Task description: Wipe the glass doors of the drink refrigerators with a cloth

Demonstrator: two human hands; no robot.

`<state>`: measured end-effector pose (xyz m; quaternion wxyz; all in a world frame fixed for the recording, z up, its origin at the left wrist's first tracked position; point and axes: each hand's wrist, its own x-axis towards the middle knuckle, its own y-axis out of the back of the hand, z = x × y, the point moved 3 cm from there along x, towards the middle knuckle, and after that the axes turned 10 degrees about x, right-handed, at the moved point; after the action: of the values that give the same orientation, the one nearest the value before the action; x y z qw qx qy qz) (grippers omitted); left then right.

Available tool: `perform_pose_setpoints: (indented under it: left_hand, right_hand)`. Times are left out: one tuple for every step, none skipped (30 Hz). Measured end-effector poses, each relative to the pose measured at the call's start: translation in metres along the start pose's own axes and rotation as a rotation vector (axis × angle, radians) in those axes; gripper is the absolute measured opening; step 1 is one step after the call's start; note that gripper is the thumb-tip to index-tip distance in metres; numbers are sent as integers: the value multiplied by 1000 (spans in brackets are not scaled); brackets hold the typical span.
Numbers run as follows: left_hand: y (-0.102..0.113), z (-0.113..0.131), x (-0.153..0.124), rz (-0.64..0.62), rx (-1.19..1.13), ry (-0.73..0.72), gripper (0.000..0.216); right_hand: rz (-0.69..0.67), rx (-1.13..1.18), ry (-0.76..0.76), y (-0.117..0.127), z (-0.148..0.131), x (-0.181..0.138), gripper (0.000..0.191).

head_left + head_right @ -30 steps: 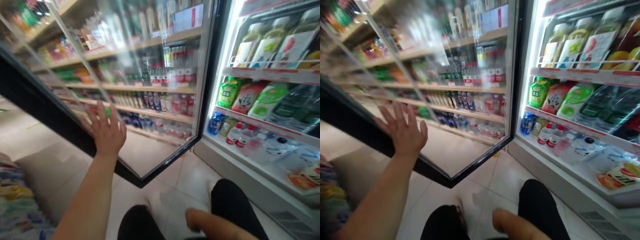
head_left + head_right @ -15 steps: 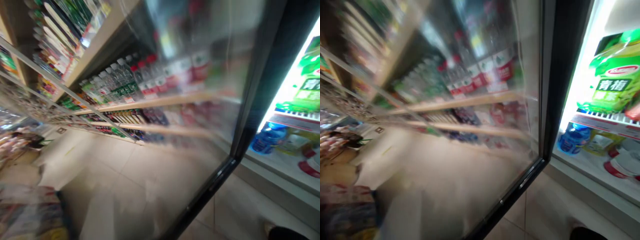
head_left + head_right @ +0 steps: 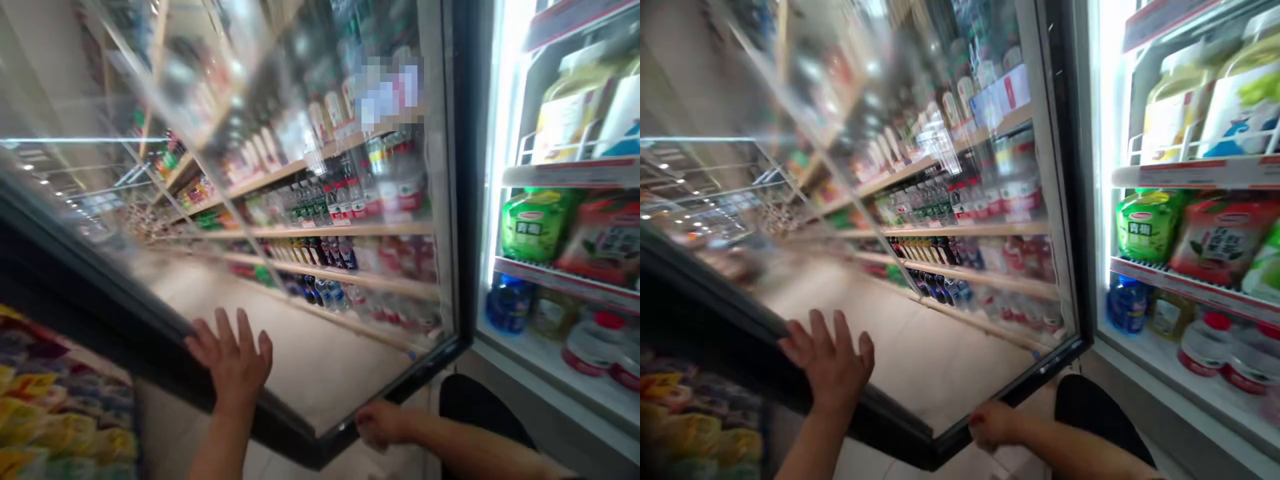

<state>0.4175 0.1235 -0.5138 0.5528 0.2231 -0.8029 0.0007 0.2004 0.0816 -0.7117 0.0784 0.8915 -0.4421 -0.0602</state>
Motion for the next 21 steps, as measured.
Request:
perform_pose_setpoints:
  left_hand:
    - [0,1,1,-3,-21,10,82]
    - [0,2,2,-10,-52,20,77]
    - [1,3,3,-18,-84,35,71]
    - [3,4,4,-30,-115,55,67]
    - [5,5,6,-42,-143,76,63]
    - [7,7,7,-57,-166,97,61]
    - [10,8,9,-71,-182,115,60]
    - [14,10,11,-83,-192,126,59]
    - [18,12,12,-91,-197,130,60]
    - [23,14,14,-97,-198,130,60]
    - [28,17,15,-101,-192,129,60]
    - [33,18,16,-99,-182,129,60]
    - [37,20,17,-90,-168,127,59]
    - [40,21,16,-76,-153,122,59]
    - [43,21,15,-59,-138,117,59]
    - [44,21,13,-39,-125,113,59]
    - [44,21,12,-23,-116,110,59]
    - [44,21,10,-13,-113,110,60]
    - [43,21,9,-8,-115,110,60]
    - [44,22,10,-7,-126,117,60]
    - [47,24,12,-3,-145,137,58]
  right_hand:
    - [58,-18,83,7,-10,-9,27]
    - [140,-37,178,17,-21,-17,22]
    - [243,-58,274,32,-35,-24,24]
    - [361,-79,360,50,-50,-29,31]
    - [494,-103,440,70,-66,-33,40]
    - [618,-125,509,90,-84,-36,45]
    - [737,-144,570,109,-101,-36,47]
    - [838,-160,621,125,-117,-35,49]
    - [914,-175,665,137,-130,-31,51]
    - [969,-187,702,144,-140,-25,52]
    - [1002,-198,737,145,-147,-19,53]
    - [1015,-211,773,141,-150,-11,54]
    - [1008,-234,817,131,-150,-4,54]
    - [980,-267,869,118,-148,2,55]
    - [935,-308,927,101,-144,8,55]
    - [872,-361,991,84,-139,13,55]
    - [803,-408,1046,68,-134,16,54]
    - [735,-453,1092,55,-129,18,54]
    - [676,-486,1123,46,-124,19,54]
    - [629,-515,1144,42,-121,18,55]
    - [596,-545,1160,41,-120,17,56]
